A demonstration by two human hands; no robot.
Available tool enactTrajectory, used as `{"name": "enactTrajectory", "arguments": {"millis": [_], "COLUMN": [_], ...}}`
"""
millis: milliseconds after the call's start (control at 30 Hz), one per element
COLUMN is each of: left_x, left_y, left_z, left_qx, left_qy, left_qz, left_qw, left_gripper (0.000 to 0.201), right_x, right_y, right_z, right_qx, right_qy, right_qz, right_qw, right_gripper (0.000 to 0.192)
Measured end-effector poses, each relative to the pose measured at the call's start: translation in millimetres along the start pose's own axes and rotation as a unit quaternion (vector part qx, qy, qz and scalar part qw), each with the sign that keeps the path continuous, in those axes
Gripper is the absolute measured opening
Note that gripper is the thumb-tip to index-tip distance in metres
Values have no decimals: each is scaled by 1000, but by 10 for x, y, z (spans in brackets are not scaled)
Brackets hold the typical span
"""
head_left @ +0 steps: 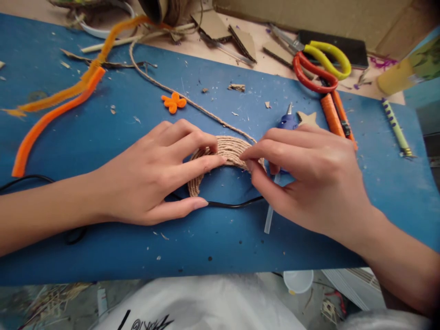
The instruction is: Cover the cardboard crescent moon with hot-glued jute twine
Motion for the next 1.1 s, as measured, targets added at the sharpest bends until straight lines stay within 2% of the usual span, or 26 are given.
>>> {"name": "enactTrajectory", "arguments": {"millis": [200, 333, 533, 667, 867, 1100], "left_x": [18, 22, 14, 22, 35, 27], "left_y": [59, 72, 59, 65, 59, 61], "left_z": [-48, -62, -43, -52, -57, -44], "left_qx": [-6, -2, -28, -10, 0, -12], "left_qy": [-48, -35, -31, -44, -40, -38], "left_qz": [-44, -37, -52, -39, -27, -33], "left_qw": [998, 999, 998, 998, 999, 999], "left_gripper": [60, 59, 60, 59, 57, 56], "right_x": [9, -12, -32, -37, -39, -16], "right_y": [28, 22, 4, -2, -11, 16], "right_z": [-24, 14, 34, 41, 33, -26], "right_qx": [-41, -59, -43, -43, -42, -70], "right_qy": [-29, -35, -20, -17, -36, -9], "right_qz": [-47, -73, -64, -57, -55, -71], "right_qw": [998, 995, 997, 997, 997, 995], "right_gripper": [24, 27, 27, 27, 31, 26]}}
Point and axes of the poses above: each hand's wrist, its own x-axis towards the middle knuckle, its own z-axis out of the palm, y = z × x, the point moved 3 cm from there along x, towards the middle knuckle, and after that the axes turned 10 degrees about y, right-handed, at the moved point
